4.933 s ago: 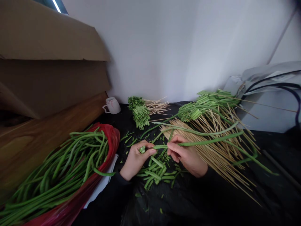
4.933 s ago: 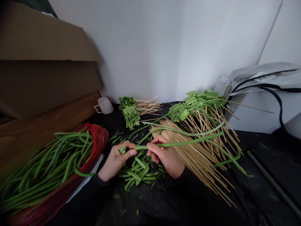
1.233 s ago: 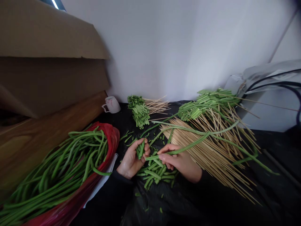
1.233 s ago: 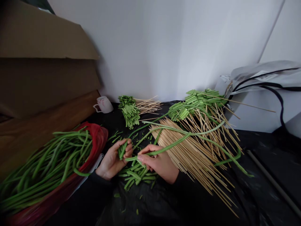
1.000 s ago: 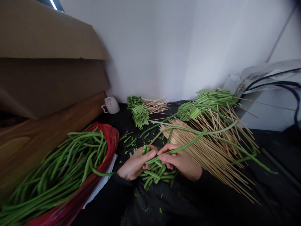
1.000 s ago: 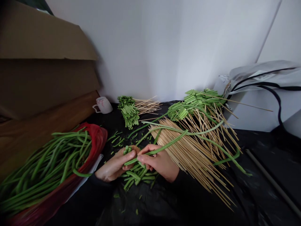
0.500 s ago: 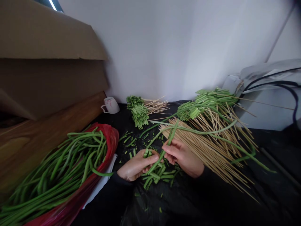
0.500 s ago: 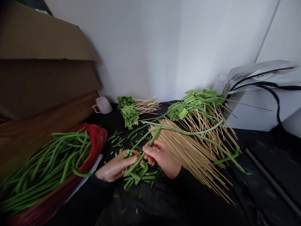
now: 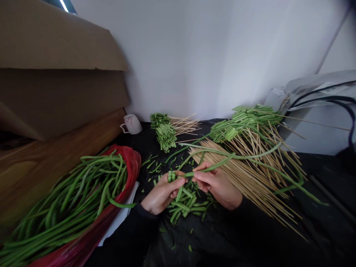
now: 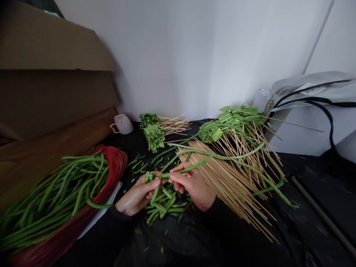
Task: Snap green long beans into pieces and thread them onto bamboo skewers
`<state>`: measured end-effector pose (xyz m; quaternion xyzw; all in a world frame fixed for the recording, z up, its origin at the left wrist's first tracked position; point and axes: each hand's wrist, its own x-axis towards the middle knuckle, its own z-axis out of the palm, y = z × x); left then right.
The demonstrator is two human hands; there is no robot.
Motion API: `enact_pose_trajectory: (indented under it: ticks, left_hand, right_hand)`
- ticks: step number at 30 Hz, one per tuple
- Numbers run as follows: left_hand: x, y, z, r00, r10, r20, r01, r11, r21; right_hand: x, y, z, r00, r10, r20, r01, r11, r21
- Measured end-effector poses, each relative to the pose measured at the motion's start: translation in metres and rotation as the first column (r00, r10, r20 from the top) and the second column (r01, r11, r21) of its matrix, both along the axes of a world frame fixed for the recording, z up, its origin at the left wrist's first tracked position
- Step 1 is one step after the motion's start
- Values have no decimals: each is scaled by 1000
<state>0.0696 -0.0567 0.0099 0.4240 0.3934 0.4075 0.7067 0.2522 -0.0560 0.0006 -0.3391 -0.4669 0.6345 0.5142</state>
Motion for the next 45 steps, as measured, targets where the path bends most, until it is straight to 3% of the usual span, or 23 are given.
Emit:
enact_pose_trajectory:
  ticks: [3,7,10,13,15,18,21,24,29,32,36,40,45]
  left_hand:
    - [3,0,-4,997,40,64,-38,999,-33]
    - [8,2,-9,991,78,108,-75,997,-28]
    - [10,4,-10,983,123,139,-117,992,-47]
    - [9,6,-8,972,175,157,-163,983,-89]
    - [8,7,-7,971,170,170,-155,983,-94]
    - [7,8,-7,965,173,198,-154,982,-111]
    - [2,14,-5,931,278,238,-243,956,-165]
    - [-7,21,-2,858,380,344,-312,920,-238]
    - [-13,23,6,816,410,407,-221,872,-436]
    - [-13,20,6,850,335,407,-144,890,-432]
    - [-12,14,2,915,109,388,-9,968,-251]
    - [-10,7,-2,991,-62,119,72,994,-80]
    - [-6,1,0,969,-206,-134,206,978,-11]
  right_hand:
    - [-2,1,-1,998,-45,32,45,999,26]
    - [-5,-1,-3,964,-171,202,147,981,129]
    - [-11,-6,-3,894,-316,316,227,930,288]
    - [-17,-14,-4,844,-396,363,186,850,494]
    - [-18,-17,-3,833,-407,374,157,824,545]
    - [-15,-17,-2,837,-395,378,160,838,522]
    - [-11,-14,0,851,-361,383,164,873,459]
    - [-7,-11,3,887,-276,370,159,936,315]
    - [-2,-4,3,960,-104,260,92,994,57]
    - [0,-1,1,983,-73,167,76,997,-10]
    - [0,-1,-2,993,-2,117,10,997,-73]
    - [-2,-3,-3,990,46,137,-36,997,-74]
    - [-2,-4,-2,988,65,140,-55,996,-71]
